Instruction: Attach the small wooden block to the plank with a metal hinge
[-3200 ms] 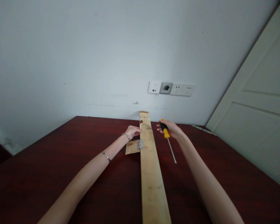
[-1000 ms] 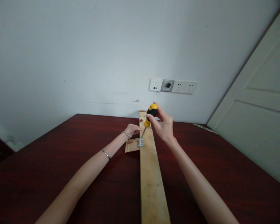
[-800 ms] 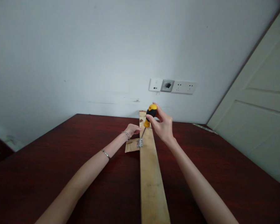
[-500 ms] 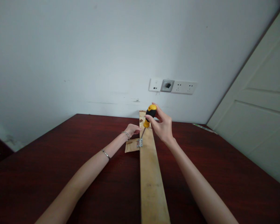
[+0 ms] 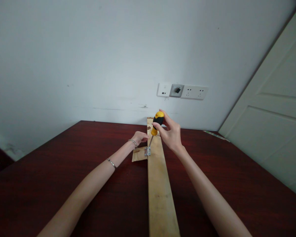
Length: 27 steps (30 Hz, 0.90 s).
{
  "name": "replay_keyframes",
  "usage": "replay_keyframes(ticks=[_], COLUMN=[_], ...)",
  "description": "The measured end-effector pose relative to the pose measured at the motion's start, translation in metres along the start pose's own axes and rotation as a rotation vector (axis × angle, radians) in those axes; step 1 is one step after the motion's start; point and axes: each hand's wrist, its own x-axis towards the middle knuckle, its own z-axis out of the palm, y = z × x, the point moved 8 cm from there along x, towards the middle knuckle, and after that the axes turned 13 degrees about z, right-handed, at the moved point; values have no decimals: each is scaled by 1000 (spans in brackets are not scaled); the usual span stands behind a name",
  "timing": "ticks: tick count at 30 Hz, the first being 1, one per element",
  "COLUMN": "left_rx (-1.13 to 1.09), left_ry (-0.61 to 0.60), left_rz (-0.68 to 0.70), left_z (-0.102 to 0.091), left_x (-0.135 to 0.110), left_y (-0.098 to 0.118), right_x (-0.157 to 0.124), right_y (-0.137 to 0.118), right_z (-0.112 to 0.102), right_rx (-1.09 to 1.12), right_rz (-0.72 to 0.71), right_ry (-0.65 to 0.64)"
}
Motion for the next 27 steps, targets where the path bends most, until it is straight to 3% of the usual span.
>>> replay_keyframes(ticks=[27], left_rx=[8], left_ry=[12], left_rz=[-13], left_z=[0], left_x=[0], left_y=[-1], right_x=[-2], right_y=[1], right_z=[3], right_rx=[-30], right_rz=[-27], right_ry=[-19])
